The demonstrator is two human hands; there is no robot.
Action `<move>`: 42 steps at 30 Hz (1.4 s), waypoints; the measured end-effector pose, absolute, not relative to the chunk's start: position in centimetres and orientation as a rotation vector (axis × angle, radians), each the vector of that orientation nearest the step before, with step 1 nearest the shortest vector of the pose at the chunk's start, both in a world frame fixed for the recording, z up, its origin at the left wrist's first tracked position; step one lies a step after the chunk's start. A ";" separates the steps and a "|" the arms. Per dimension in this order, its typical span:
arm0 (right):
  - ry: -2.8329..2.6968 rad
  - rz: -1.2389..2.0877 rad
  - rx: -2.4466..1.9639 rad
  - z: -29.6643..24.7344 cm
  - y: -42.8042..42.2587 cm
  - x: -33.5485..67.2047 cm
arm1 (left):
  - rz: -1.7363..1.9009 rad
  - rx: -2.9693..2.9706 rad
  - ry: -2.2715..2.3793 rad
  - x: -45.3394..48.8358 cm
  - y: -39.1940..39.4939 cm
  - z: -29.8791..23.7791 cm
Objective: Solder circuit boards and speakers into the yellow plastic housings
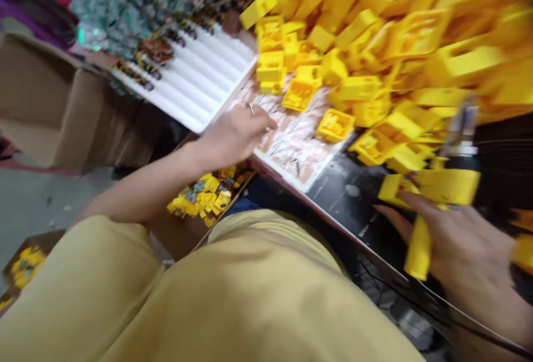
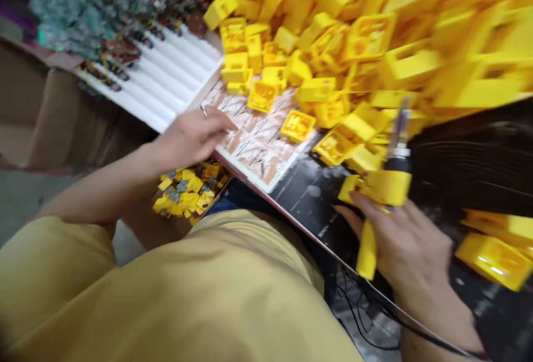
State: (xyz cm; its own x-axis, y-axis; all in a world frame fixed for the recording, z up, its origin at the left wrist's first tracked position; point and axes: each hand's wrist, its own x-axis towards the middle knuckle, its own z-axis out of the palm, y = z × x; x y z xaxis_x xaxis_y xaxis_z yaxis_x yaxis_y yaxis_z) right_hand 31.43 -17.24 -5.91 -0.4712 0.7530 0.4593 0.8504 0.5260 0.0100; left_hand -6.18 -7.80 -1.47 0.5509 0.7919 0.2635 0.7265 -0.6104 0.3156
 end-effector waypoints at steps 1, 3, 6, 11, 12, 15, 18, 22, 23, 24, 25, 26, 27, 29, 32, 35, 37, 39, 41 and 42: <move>-2.382 -0.398 -1.280 -6.2 -16.8 31.3 | 0.567 2.720 1.198 -4.9 -7.0 -2.1; -2.376 -0.464 -1.282 -6.3 -16.2 31.2 | 0.603 2.853 1.109 -2.3 -5.5 -3.0; -2.330 -0.438 -1.309 -6.0 -16.2 30.7 | 0.536 2.919 1.081 1.2 -4.2 -3.6; -2.168 -0.167 -1.360 -5.7 -18.1 27.8 | 0.271 2.983 0.868 3.7 -5.2 -3.1; -2.136 -0.107 -1.352 -5.9 -18.4 27.1 | 0.271 2.959 0.784 3.7 -5.7 -3.0; -2.047 -0.018 -1.332 -6.6 -18.8 26.1 | 0.290 2.839 0.531 3.4 -7.2 -2.6; -1.928 -0.049 -1.400 -7.1 -18.9 26.6 | 0.321 2.763 0.485 2.9 -7.8 -2.3; -1.895 -0.034 -1.426 -6.5 -18.5 27.9 | 0.483 2.767 0.822 1.6 -6.2 -1.6; -1.919 -0.016 -1.415 -6.3 -18.3 28.0 | 0.512 2.780 0.964 1.5 -5.3 -1.5; -1.944 -0.004 -1.404 -6.0 -18.1 28.0 | 0.518 2.794 1.106 1.4 -4.3 -1.5; -1.968 -0.001 -1.394 -5.9 -17.8 27.9 | 0.492 2.808 1.230 1.5 -3.3 -1.5; -1.981 -0.009 -1.388 -5.8 -17.5 27.8 | 0.435 2.819 1.323 1.7 -2.3 -1.6; -1.983 -0.023 -1.384 -5.8 -17.3 27.6 | 0.358 2.827 1.380 1.9 -1.4 -1.7; -1.974 -0.036 -1.379 -5.8 -17.3 27.4 | 0.234 2.841 1.405 2.3 -0.3 -2.0; -1.985 0.047 -1.349 -5.9 -18.2 27.3 | 0.294 2.758 1.291 2.1 -0.7 -2.0; -2.045 0.218 -1.284 -5.9 -19.3 27.4 | 0.349 2.516 0.920 0.6 -2.4 -1.7; -2.066 0.295 -1.254 -6.0 -19.7 27.4 | 0.274 2.411 0.656 -0.6 -3.5 -1.7; -2.060 0.311 -1.247 -6.1 -19.7 27.4 | 0.211 2.421 0.540 -1.7 -4.2 -1.8; -2.040 0.285 -1.266 -6.2 -19.4 27.3 | 0.175 2.519 0.592 -2.5 -4.7 -1.8; -2.032 0.267 -1.282 -6.2 -19.3 27.3 | 0.160 2.580 0.647 -2.9 -5.0 -1.8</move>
State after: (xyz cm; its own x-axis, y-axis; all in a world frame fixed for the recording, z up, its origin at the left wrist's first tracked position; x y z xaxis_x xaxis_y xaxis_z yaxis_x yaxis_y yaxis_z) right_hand 27.27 -19.33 -6.20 -0.2570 0.8528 0.4546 0.7062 0.4869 -0.5140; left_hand -2.89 -5.00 -1.81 0.8819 0.4714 -0.0018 0.4164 -0.7770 0.4721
